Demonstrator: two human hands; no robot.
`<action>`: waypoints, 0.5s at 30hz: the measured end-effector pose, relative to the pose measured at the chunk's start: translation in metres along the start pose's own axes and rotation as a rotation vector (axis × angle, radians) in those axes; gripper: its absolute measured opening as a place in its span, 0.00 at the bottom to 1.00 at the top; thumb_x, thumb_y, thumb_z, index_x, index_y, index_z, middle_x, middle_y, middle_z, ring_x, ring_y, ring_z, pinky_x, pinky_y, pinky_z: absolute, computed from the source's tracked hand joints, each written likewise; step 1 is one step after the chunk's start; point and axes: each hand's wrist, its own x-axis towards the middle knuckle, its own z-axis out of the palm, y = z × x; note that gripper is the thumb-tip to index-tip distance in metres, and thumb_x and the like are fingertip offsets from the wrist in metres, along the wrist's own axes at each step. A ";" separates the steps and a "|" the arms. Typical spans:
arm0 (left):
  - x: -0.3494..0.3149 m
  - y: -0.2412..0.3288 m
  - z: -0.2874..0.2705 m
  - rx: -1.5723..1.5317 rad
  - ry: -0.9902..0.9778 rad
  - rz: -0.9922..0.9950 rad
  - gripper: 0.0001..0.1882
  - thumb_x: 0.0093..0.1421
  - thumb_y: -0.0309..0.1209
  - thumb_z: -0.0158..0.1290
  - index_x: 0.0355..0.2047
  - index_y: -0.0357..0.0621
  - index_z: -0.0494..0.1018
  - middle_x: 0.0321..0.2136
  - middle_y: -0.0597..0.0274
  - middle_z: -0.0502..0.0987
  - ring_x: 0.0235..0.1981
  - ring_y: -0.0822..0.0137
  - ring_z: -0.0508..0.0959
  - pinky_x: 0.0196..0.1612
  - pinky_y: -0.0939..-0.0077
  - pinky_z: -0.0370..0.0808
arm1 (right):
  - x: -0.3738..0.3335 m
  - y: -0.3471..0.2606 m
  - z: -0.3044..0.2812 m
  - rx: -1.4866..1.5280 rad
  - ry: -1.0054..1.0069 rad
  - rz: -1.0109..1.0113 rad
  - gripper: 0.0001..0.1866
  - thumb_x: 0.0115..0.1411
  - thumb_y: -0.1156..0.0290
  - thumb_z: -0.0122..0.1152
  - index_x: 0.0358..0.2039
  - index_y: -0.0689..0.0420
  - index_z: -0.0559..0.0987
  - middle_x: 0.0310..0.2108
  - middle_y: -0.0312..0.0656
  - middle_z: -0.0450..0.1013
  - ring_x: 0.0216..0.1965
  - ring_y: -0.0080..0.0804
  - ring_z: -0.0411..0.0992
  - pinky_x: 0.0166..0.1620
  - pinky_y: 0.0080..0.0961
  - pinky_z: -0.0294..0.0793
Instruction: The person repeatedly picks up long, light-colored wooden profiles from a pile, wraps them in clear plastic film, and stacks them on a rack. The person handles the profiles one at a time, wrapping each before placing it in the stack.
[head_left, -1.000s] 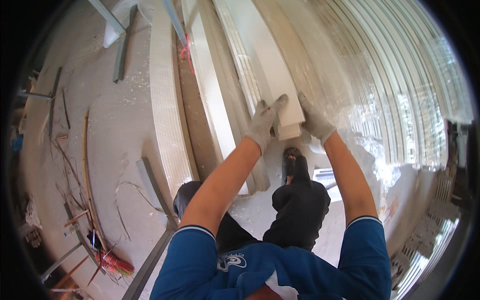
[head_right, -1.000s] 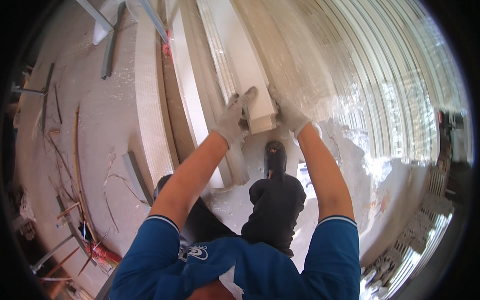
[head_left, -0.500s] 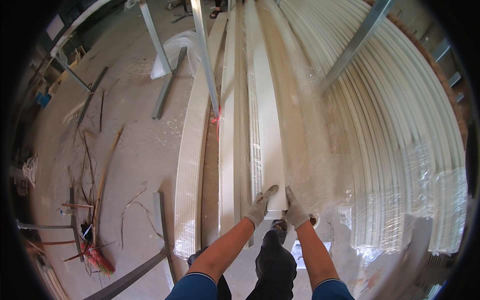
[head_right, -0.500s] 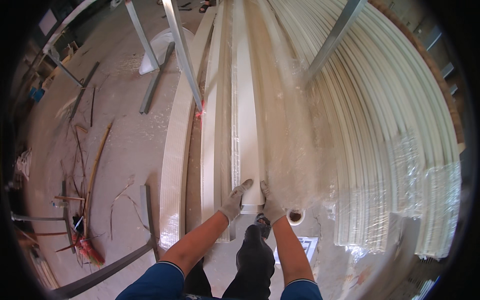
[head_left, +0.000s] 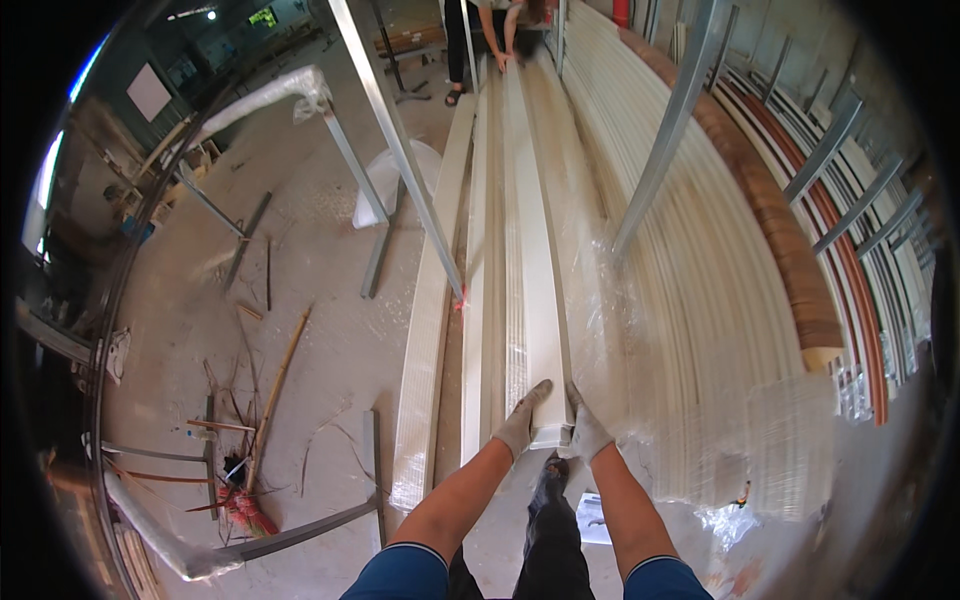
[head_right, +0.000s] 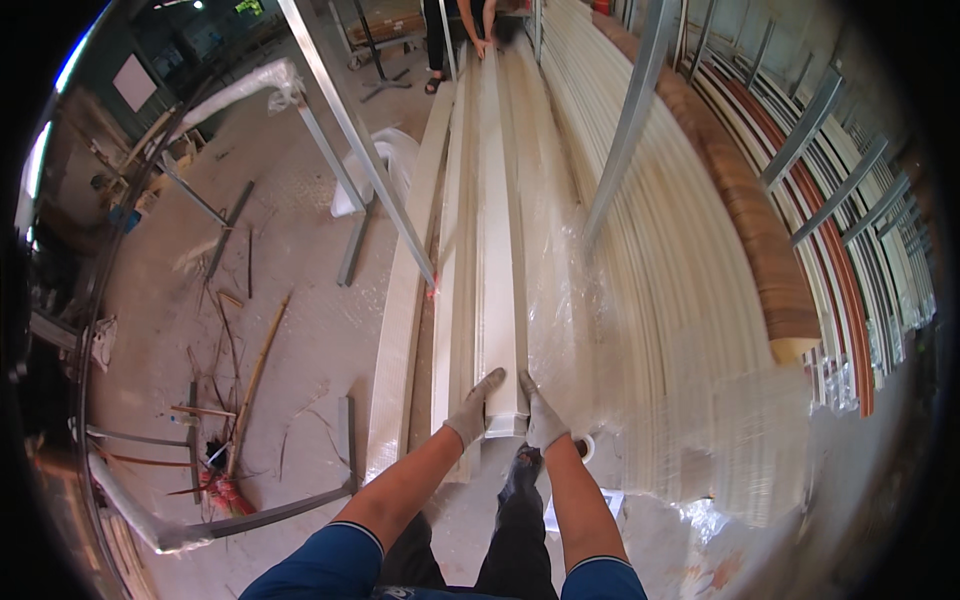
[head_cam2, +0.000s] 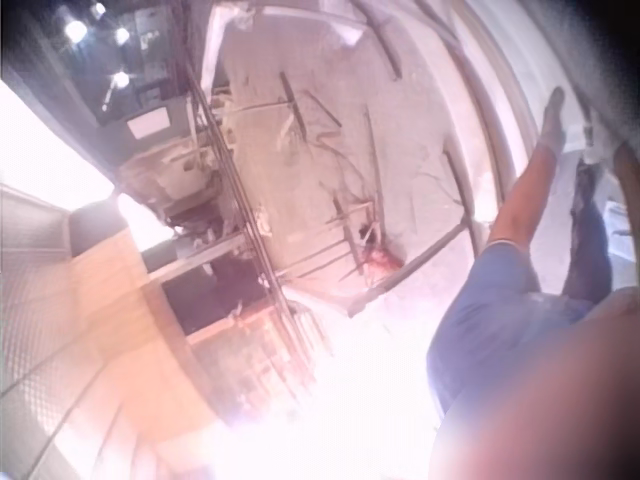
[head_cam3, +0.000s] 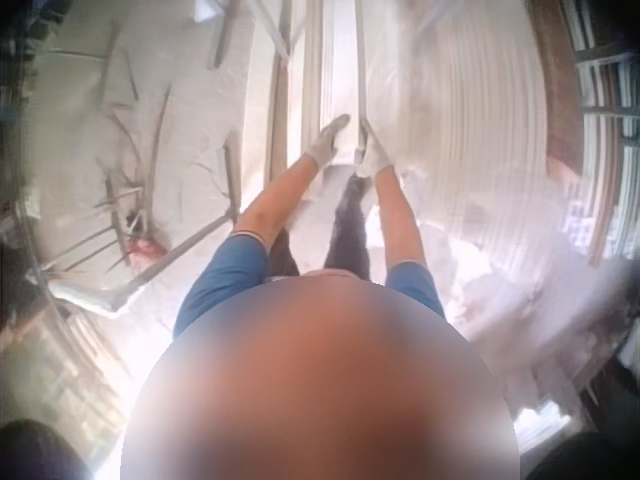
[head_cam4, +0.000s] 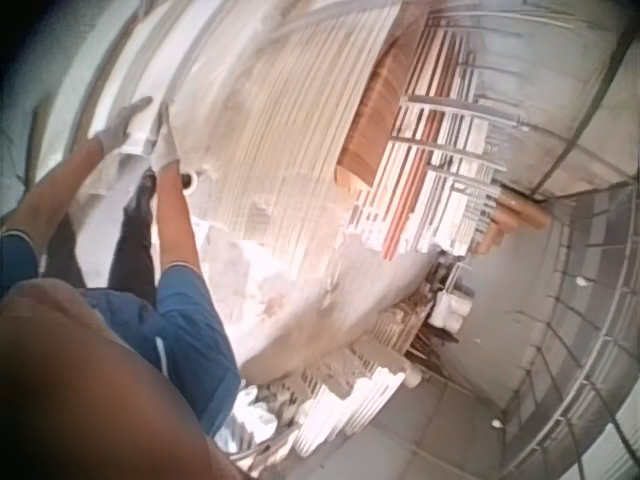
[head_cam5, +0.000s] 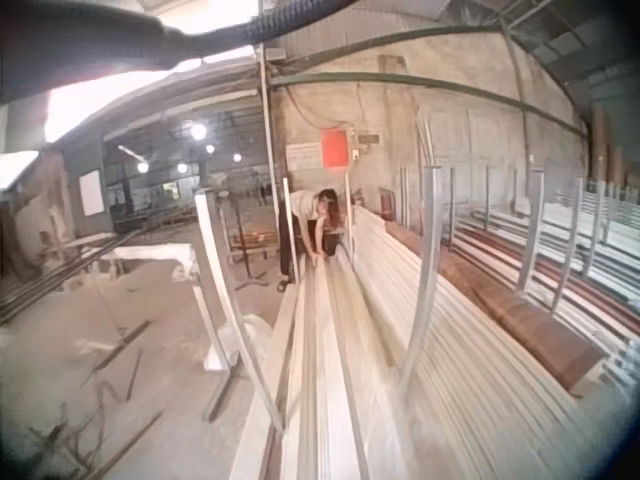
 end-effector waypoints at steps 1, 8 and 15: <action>-0.009 0.007 0.016 -0.005 0.012 0.023 0.32 0.60 0.52 0.60 0.59 0.48 0.70 0.47 0.59 0.78 0.46 0.64 0.78 0.50 0.70 0.77 | -0.016 -0.015 0.007 0.014 -0.051 -0.011 0.29 0.58 0.40 0.65 0.50 0.49 0.79 0.41 0.36 0.80 0.39 0.28 0.77 0.41 0.30 0.79; -0.065 0.027 0.087 0.070 0.031 0.080 0.38 0.60 0.54 0.58 0.64 0.49 0.64 0.55 0.59 0.74 0.52 0.64 0.76 0.54 0.69 0.75 | -0.079 -0.068 0.014 0.048 -0.152 0.010 0.38 0.56 0.40 0.66 0.57 0.55 0.73 0.49 0.41 0.77 0.47 0.35 0.78 0.51 0.35 0.79; -0.086 0.023 0.104 0.015 -0.096 0.080 0.32 0.62 0.52 0.57 0.61 0.49 0.67 0.50 0.59 0.76 0.48 0.64 0.79 0.50 0.69 0.77 | -0.090 -0.070 -0.002 0.080 -0.149 0.048 0.36 0.57 0.42 0.66 0.56 0.54 0.73 0.47 0.40 0.77 0.45 0.34 0.78 0.48 0.34 0.80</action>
